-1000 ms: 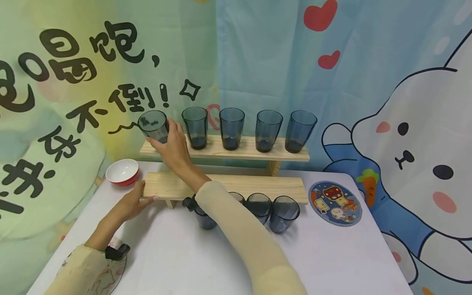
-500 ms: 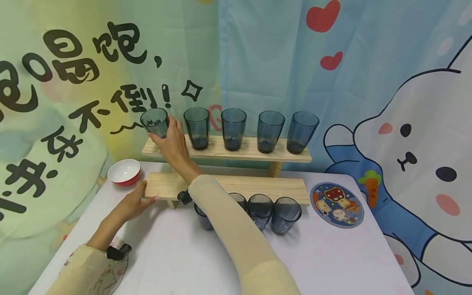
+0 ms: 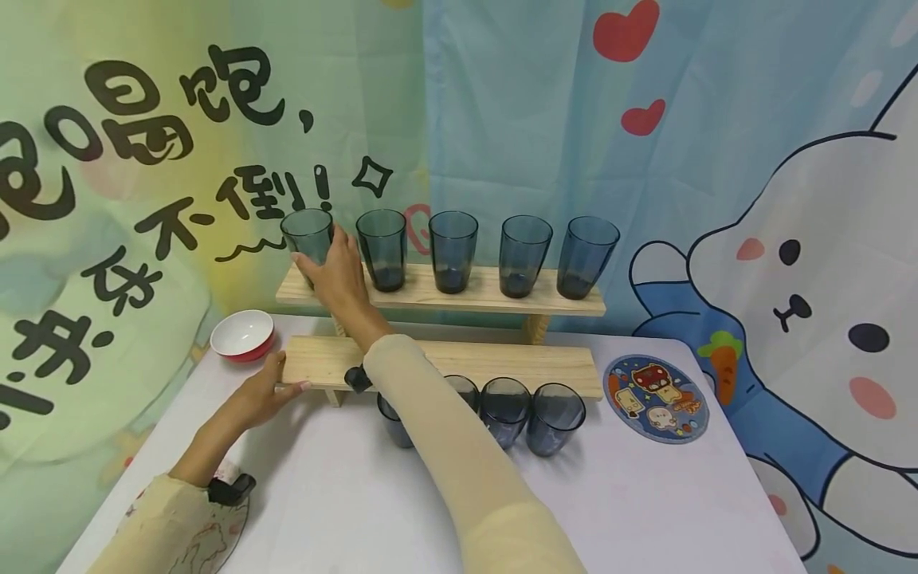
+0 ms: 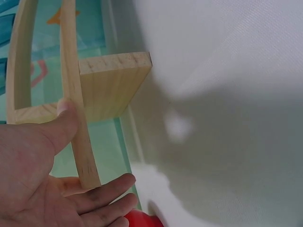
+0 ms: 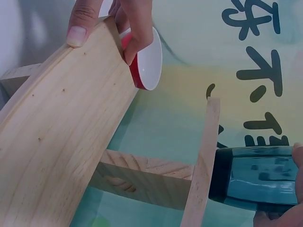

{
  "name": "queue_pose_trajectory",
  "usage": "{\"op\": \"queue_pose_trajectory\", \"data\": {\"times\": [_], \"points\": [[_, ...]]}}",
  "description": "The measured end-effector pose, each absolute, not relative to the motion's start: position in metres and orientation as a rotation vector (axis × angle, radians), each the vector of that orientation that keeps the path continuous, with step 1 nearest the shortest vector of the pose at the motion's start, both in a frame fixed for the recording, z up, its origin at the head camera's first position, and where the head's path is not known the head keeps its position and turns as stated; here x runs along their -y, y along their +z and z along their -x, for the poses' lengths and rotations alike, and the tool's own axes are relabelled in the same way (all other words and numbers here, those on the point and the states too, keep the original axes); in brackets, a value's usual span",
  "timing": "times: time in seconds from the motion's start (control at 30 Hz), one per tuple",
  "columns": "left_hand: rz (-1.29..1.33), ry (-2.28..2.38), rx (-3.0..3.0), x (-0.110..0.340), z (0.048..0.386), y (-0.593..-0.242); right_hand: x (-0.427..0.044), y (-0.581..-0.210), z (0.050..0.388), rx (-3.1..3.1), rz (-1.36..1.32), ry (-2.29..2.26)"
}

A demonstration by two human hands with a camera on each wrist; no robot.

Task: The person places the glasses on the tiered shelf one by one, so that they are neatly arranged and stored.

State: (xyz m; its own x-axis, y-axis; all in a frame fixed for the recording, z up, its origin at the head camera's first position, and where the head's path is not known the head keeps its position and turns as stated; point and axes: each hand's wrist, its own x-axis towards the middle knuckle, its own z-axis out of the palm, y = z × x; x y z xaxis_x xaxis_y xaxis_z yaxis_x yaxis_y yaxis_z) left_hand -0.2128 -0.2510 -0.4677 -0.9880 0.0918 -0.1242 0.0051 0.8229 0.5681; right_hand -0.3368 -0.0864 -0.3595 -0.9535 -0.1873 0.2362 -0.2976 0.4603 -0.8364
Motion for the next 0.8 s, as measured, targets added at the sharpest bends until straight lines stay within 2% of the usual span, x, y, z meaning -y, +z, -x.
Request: {"op": "queue_pose_trajectory", "data": {"times": [0.3, 0.57, 0.8], "points": [[-0.076, 0.902, -2.839, 0.25, 0.216, -0.47, 0.081, -0.364, 0.334, 2.643, -0.428, 1.478], [-0.072, 0.89, -2.845, 0.25, 0.214, -0.466, 0.07, -0.354, 0.313, 2.837, -0.377, 1.416], [-0.061, 0.885, -2.841, 0.249, 0.213, -0.464, 0.02, -0.336, 0.287, 3.042, -0.603, 1.251]]}}
